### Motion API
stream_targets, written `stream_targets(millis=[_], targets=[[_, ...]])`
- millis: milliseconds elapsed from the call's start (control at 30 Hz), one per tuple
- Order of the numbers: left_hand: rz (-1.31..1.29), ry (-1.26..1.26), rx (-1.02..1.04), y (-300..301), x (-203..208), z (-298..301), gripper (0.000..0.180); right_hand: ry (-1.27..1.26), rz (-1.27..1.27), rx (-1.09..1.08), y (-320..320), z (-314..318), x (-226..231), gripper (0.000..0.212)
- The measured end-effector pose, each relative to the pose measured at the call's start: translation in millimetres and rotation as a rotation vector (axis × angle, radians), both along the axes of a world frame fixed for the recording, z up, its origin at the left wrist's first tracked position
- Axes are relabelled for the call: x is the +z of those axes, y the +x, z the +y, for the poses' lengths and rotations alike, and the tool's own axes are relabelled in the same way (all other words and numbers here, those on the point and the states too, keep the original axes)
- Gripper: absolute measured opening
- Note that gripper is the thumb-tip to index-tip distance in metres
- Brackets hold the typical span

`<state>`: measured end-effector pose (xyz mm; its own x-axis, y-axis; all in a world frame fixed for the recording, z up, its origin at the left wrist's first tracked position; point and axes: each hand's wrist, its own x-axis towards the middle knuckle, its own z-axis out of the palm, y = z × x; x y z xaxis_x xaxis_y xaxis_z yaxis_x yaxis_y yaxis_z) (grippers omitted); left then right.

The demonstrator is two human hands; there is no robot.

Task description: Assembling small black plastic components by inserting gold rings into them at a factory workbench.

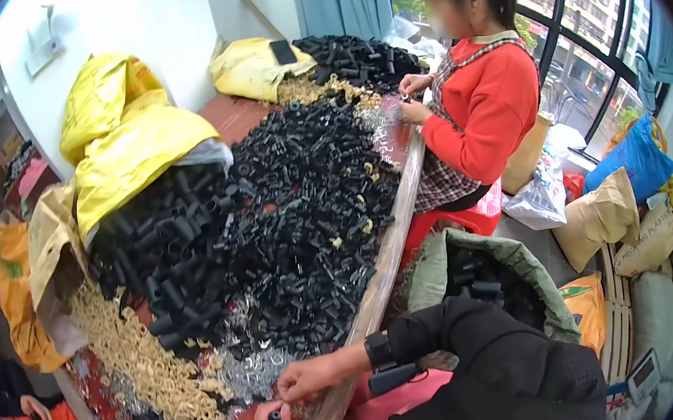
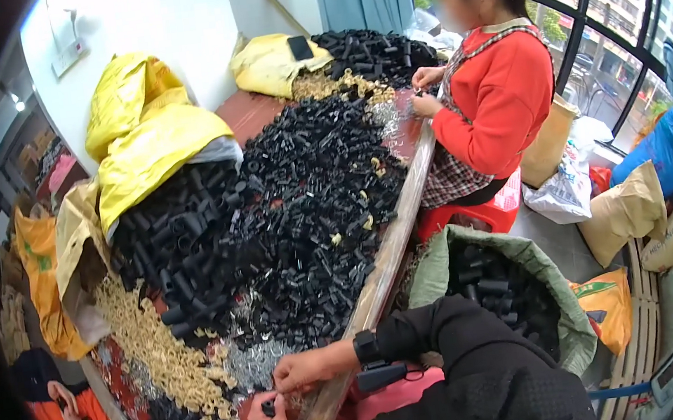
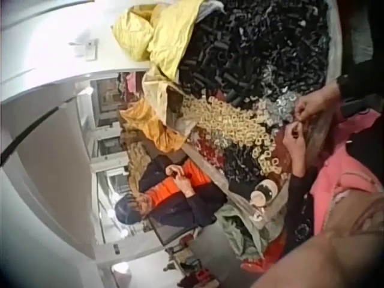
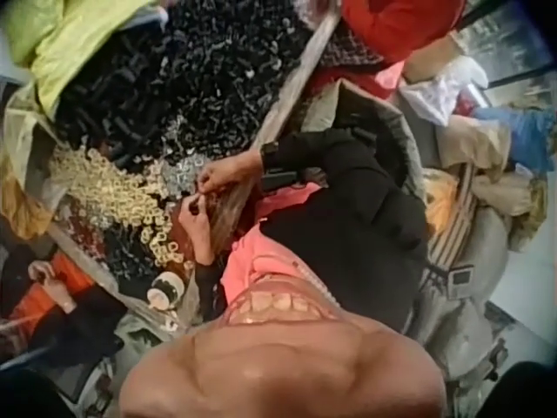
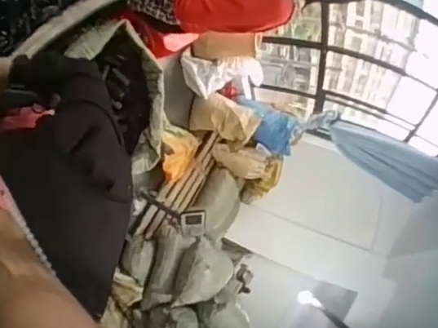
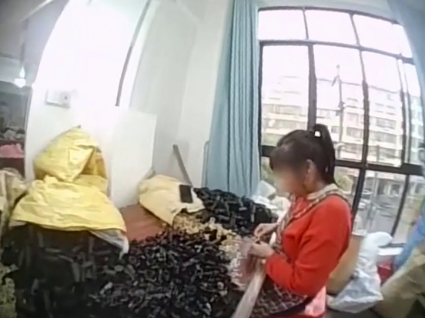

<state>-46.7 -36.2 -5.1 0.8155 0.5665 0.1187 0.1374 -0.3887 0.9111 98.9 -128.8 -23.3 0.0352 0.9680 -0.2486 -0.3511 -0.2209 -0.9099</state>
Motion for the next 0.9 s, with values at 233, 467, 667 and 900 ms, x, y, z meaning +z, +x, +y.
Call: stream_targets(millis=[233, 467, 667, 900], targets=[[-0.136, 0.336, 0.007, 6.1, 6.1, -6.3, 0.013, -0.079, 0.305, 0.018, -6.0, 1.1, 5.4, 0.015], [-0.163, 0.329, 0.025, 5.2, 17.8, -9.8, 0.009, -0.042, 0.574, -0.036, -15.1, -1.7, 4.6, 0.013], [-0.132, 0.285, 0.037, -5.4, 22.7, -12.7, 0.01, -0.075, 0.56, -0.071, -25.8, -3.0, 6.9, 0.013], [-0.051, 0.143, 0.092, 1.4, 29.9, -10.6, 0.01, 0.005, 0.242, -0.145, -19.5, -3.9, 19.4, 0.012]])
